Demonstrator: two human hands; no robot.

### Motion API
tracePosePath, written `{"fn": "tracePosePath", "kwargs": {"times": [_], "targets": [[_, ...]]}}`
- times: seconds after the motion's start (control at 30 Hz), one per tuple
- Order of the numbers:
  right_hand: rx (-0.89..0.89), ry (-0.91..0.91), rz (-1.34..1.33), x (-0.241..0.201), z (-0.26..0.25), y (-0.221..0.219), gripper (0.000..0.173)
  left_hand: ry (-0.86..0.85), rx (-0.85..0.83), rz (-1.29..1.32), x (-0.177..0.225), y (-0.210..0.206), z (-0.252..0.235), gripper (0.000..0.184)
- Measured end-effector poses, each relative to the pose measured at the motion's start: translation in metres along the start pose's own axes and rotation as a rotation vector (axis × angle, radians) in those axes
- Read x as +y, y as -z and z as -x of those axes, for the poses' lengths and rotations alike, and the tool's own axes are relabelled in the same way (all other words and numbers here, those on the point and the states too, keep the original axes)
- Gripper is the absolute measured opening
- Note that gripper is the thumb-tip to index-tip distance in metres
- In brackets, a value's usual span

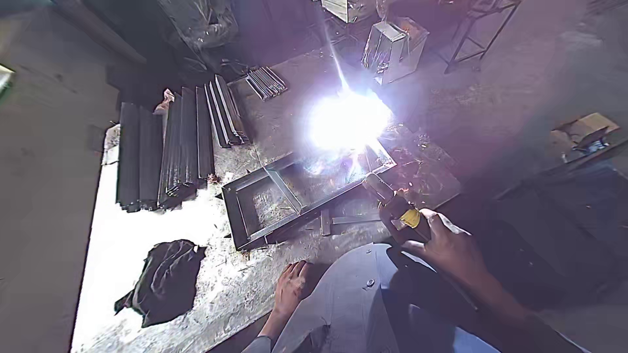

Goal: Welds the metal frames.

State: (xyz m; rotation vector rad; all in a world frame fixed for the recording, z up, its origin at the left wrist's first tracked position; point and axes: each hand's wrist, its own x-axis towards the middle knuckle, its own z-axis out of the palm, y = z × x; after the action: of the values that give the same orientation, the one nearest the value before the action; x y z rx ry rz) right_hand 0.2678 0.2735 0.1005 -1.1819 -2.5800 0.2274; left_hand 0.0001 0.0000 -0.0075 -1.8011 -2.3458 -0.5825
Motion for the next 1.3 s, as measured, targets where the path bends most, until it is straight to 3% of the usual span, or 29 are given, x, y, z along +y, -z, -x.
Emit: {"fn": "tracePosePath", "kwargs": {"times": [1.3], "targets": [[-0.013, -0.028, -0.131, 0.0023, -0.007, 0.0016, 0.096, 0.001, 0.04, 0.02, -0.0013, -0.0019, -0.0001, 0.029]]}}
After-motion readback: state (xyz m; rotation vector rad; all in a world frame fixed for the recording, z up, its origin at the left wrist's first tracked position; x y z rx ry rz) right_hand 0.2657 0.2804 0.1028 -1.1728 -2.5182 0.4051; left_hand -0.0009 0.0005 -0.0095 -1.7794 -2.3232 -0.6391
